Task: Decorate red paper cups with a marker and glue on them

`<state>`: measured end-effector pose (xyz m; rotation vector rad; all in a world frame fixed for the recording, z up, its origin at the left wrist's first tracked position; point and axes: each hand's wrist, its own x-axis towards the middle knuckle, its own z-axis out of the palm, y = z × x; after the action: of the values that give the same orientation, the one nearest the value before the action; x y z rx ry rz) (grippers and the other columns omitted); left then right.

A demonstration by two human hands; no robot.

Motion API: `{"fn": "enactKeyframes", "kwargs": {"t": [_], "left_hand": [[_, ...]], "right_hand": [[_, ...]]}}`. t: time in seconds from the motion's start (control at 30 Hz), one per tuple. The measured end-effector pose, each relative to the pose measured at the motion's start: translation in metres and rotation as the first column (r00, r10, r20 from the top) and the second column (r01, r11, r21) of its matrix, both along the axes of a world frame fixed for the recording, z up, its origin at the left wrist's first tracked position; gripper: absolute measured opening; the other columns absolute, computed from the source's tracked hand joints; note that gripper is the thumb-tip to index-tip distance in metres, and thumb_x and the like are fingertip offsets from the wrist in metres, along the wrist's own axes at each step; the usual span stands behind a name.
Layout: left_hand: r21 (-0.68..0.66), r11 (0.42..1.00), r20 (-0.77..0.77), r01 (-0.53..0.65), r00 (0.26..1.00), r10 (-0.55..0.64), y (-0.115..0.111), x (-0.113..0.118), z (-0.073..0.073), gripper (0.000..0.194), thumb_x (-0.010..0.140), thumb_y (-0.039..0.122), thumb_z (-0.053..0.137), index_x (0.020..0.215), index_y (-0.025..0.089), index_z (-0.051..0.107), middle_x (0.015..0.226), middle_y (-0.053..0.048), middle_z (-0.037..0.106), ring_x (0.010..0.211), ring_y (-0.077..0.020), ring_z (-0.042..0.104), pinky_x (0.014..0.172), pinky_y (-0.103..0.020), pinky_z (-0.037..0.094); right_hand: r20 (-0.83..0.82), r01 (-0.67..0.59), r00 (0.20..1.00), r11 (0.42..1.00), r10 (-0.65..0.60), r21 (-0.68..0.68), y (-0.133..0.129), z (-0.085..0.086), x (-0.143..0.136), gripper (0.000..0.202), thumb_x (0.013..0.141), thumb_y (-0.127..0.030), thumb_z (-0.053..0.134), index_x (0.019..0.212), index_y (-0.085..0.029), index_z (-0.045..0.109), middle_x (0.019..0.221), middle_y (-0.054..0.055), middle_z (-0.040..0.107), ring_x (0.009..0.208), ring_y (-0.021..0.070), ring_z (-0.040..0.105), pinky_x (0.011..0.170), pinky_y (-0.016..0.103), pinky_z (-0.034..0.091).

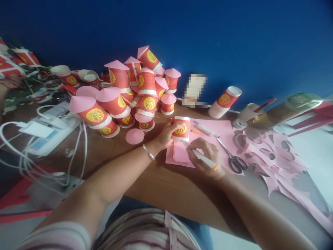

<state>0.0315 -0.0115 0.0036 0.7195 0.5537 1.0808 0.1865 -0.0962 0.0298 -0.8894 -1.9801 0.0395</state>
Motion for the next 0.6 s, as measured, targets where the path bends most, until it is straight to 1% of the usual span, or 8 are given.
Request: {"fn": "enactKeyframes", "kwargs": {"t": [0.23,0.6], "left_hand": [[0.013,1.000,0.003,0.005,1.000,-0.005,0.0000,0.0002,0.0015,0.030,0.070,0.035,0.085,0.084,0.017,0.066,0.079,-0.001,0.069,0.074,-0.0161,0.066,0.073,-0.031,0.050],[0.027,1.000,-0.018,0.000,1.000,0.000,-0.0004,-0.0001,0.0014,0.031,0.069,0.035,0.086,0.084,0.018,0.063,0.074,0.001,0.066,0.071,-0.0158,0.064,0.072,-0.031,0.048]], "right_hand": [[0.005,-0.011,1.000,1.000,0.011,-0.014,0.0001,-0.0008,0.0006,0.011,0.093,-0.014,0.060,0.089,-0.023,0.055,0.072,-0.002,0.064,0.059,0.0118,0.062,0.056,0.023,0.048],[0.039,0.003,0.999,0.999,-0.001,-0.040,0.0018,0.0006,0.0026,0.009,0.093,-0.015,0.059,0.088,-0.023,0.056,0.070,-0.003,0.066,0.055,0.0111,0.061,0.054,0.023,0.047]]}}
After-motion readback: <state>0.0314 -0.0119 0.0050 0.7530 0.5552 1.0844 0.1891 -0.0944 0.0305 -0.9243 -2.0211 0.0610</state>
